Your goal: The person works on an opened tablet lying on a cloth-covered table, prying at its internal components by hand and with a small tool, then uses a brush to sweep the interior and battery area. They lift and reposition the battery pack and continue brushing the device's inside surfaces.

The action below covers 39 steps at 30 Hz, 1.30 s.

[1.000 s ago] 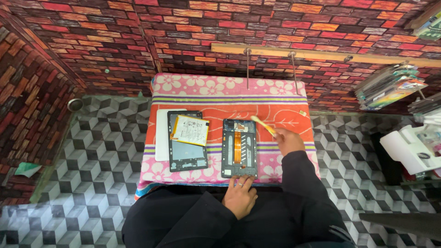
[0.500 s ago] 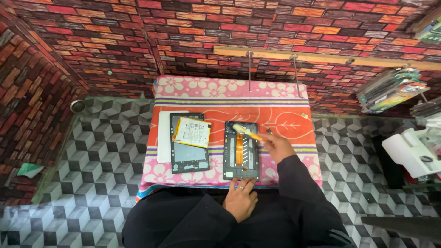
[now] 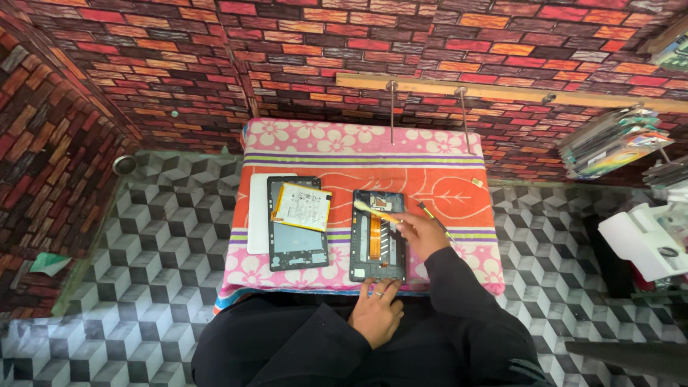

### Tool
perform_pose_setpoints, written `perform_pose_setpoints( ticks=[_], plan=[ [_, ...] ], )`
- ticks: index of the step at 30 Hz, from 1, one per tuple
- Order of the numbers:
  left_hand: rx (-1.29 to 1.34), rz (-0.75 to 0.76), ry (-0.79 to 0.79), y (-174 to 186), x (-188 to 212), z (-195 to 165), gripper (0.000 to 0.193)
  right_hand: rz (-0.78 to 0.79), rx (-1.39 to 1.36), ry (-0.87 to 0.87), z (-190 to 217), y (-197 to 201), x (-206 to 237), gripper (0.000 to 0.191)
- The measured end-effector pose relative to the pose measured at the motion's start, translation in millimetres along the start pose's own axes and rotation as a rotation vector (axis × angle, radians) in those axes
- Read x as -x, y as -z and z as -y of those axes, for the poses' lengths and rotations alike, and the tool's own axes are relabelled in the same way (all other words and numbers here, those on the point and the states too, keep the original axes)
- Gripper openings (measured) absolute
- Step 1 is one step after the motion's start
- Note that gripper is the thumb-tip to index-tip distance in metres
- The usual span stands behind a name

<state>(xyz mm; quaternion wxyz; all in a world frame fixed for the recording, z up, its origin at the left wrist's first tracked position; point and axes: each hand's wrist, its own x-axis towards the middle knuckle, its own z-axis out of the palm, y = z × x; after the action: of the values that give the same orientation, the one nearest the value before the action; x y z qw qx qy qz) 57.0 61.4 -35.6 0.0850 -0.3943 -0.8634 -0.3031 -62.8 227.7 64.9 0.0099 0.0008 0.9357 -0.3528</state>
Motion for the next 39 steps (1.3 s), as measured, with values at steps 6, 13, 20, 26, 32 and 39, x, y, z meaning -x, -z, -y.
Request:
perform_pose_setpoints(
  ticks=[6, 13, 20, 26, 32, 39],
  plan=[
    [-0.002, -0.006, -0.012, 1, 0, 0, 0.021, -0.153, -0.063, 0.100, -3, 6, -8, 0.028],
    [0.006, 0.000, -0.003, 3, 0, 0, 0.021, -0.036, -0.211, -0.099, -3, -1, -10, 0.028],
    [-0.007, -0.009, -0.013, 4, 0, 0, 0.021, -0.099, -0.206, 0.134, -2, -19, -7, 0.028],
    [-0.027, -0.017, -0.026, 1, 2, 1, 0.022, -0.204, -0.082, -0.039, -11, -17, -13, 0.027],
    [-0.030, -0.005, -0.025, -2, 2, 2, 0.023, -0.051, -0.223, -0.040, -8, -16, -11, 0.026],
    [-0.031, -0.030, -0.027, -1, 0, 1, 0.022, -0.096, -0.226, -0.076, -5, -7, -11, 0.027]
  ],
)
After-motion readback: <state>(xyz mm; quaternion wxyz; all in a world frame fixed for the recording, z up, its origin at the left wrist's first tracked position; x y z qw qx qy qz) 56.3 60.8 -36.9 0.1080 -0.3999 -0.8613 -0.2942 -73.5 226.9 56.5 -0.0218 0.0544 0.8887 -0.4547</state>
